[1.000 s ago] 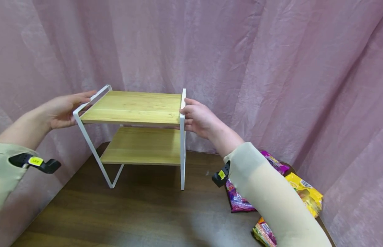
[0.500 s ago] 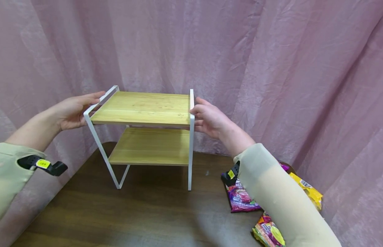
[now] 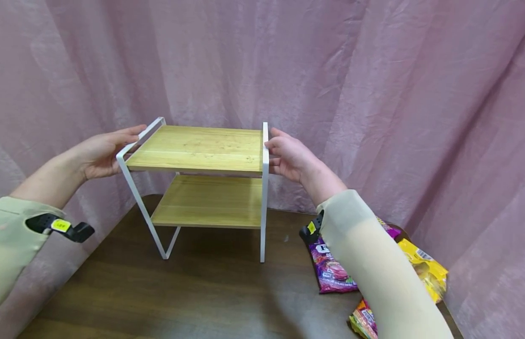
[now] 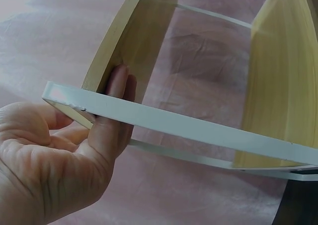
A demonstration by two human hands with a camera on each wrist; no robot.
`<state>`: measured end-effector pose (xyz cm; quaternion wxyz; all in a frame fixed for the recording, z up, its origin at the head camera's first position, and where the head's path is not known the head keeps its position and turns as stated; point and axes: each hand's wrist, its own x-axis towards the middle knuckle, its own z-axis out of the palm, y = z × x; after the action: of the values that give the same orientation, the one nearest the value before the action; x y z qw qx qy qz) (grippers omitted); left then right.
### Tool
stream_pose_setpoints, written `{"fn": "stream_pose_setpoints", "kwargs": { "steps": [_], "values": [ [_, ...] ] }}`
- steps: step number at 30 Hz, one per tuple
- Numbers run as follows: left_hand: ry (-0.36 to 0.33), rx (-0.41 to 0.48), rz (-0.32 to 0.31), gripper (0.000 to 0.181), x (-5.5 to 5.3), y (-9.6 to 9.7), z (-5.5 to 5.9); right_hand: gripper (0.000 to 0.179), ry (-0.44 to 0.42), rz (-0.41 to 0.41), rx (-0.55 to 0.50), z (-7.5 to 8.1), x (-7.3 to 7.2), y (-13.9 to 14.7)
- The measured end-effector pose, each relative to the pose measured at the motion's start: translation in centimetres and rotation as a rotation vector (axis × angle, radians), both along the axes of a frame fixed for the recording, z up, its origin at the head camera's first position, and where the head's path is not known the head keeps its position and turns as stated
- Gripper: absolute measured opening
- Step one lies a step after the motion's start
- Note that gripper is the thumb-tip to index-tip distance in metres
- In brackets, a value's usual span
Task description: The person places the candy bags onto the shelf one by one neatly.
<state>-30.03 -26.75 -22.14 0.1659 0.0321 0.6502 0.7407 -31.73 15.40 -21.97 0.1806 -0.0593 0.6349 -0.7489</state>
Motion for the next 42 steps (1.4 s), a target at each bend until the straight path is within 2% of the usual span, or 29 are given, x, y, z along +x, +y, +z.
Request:
{"fn": "stream_pose_setpoints", "kwargs": {
  "steps": [8,12,23,29,42],
  "values": [
    [0.001,-0.083,-0.012,0.06,-0.2,0.2,-0.1,0.072,0.001,0.005,0.01,-0.2,-0.3,-0.1],
    [0.004,-0.096,-0.01,0.058,-0.4,0.3,0.0,0.071,-0.002,0.004,0.018,-0.1,-0.3,-0.1],
    [-0.021,0.025,-0.013,0.059,-0.6,0.1,-0.1,0.072,-0.003,-0.015,0.026,0.3,-0.1,-0.2],
    [-0.009,0.019,-0.023,0.062,-0.5,0.6,0.1,0.074,-0.003,-0.026,0.052,0.4,0.1,0.2],
    [0.0,0.02,-0.034,0.06,-1.1,2.3,-0.2,0.073,0.015,-0.029,0.073,0.4,0.8,2.0]
  ]
}}
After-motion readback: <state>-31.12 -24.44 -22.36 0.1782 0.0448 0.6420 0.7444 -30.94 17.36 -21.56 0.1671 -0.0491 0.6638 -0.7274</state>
